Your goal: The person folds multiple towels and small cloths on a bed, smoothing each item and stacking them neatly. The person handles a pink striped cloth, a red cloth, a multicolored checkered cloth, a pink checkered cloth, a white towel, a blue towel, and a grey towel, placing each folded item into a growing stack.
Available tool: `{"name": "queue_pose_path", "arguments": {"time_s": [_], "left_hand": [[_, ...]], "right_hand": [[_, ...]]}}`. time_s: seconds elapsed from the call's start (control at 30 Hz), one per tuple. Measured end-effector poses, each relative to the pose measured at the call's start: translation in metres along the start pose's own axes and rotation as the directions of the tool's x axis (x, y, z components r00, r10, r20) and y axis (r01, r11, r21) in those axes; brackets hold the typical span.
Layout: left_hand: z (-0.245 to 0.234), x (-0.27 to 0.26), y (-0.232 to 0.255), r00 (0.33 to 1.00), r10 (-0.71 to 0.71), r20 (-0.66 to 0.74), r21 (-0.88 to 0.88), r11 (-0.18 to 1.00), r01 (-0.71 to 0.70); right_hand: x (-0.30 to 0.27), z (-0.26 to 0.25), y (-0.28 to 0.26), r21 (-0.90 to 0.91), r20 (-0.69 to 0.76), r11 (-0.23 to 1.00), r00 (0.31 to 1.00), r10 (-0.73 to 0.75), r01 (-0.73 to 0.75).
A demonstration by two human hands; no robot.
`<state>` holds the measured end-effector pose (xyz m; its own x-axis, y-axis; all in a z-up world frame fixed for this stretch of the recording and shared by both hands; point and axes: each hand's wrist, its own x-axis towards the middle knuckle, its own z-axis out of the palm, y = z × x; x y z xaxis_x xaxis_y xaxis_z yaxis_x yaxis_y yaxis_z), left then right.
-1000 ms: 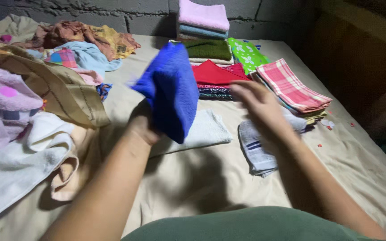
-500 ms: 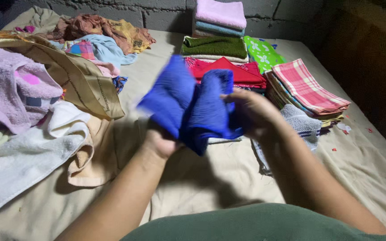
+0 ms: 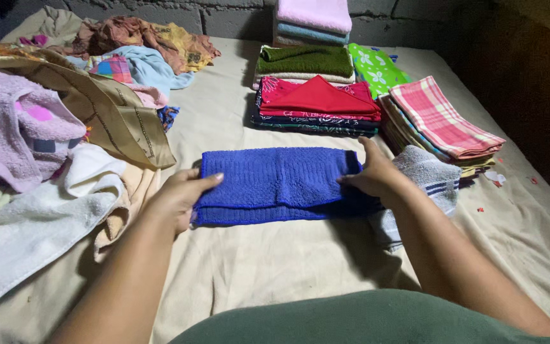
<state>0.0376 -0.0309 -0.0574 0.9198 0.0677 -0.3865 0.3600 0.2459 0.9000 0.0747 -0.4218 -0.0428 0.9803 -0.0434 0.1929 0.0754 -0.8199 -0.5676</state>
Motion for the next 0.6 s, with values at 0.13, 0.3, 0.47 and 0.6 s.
{"name": "queue_pose_path", "arguments": {"time_s": [0.13, 0.3, 0.47, 0.6], "left_hand": [[0.000, -0.002, 0.005, 0.976, 0.132, -0.174, 0.087, 0.989, -0.118], [-0.003, -0.023, 0.013, 0.814, 0.578, -0.052, 0.720, 0.587, -0.371], [0.003, -0.052, 0.016, 0.788, 0.511, 0.343, 0.889, 0.096, -0.449], [0.001, -0.059, 0.028, 0.801, 0.433, 0.413, 0.858, 0.111, -0.502]], "right_hand": [[-0.002, -0.004, -0.005, 0.065, 0.021, 0.972, 0.974, 0.225, -0.226], [-0.028, -0.020, -0.027, -0.052, -0.074, 0.992, 0.990, -0.117, 0.113], [-0.057, -0.020, -0.049, -0.183, 0.135, 0.886, 0.904, -0.406, 0.425], [-0.064, -0.020, -0.055, -0.174, 0.235, 0.898, 0.903, -0.360, 0.404]]}}
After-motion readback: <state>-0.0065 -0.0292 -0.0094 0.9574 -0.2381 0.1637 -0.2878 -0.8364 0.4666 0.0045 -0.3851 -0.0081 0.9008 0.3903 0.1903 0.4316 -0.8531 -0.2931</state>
